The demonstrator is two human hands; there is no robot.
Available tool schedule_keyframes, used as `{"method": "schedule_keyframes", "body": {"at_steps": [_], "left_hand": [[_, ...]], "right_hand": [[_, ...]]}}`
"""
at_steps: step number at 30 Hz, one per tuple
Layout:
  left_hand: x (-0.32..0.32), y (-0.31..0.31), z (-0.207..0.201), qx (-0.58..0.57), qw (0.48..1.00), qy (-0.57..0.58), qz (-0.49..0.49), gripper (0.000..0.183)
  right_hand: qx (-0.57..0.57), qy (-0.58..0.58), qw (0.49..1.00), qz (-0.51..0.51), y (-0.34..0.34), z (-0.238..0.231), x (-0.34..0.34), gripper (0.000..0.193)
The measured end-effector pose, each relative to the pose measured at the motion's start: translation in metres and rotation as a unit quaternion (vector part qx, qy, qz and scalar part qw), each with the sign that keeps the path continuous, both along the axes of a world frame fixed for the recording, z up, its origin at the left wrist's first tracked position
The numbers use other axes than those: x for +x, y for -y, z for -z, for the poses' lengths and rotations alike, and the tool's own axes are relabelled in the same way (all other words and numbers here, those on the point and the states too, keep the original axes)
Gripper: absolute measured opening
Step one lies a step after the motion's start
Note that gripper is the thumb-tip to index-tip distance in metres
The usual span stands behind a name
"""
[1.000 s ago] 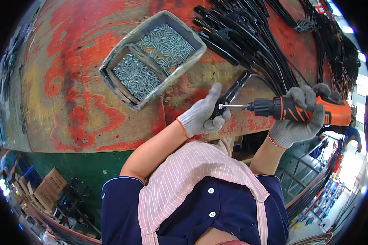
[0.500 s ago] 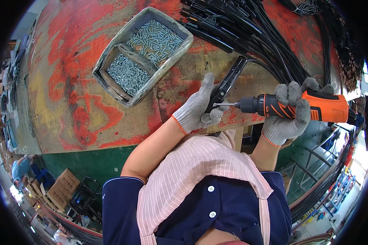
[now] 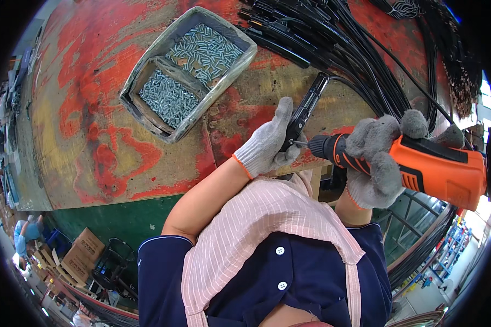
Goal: The person assembles plastic parts using an electric screwdriver to secure screws, then sorts the assembled parts into a cardboard box.
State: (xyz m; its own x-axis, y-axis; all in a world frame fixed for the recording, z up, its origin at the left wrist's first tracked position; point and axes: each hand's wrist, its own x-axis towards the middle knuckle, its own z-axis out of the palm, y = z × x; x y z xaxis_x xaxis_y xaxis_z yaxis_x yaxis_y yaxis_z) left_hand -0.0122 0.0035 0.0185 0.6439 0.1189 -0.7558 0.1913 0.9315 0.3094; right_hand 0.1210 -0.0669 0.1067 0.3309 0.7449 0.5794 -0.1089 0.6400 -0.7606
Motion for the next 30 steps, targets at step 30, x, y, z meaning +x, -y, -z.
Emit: {"method": "schedule_keyframes", "body": {"at_steps": [30], "left_hand": [[0.000, 0.006, 0.005, 0.119, 0.990, 0.054, 0.058, 0.080]], "right_hand": [[-0.187, -0.093, 0.974, 0.083, 0.003, -0.025, -0.012, 0.036]]}}
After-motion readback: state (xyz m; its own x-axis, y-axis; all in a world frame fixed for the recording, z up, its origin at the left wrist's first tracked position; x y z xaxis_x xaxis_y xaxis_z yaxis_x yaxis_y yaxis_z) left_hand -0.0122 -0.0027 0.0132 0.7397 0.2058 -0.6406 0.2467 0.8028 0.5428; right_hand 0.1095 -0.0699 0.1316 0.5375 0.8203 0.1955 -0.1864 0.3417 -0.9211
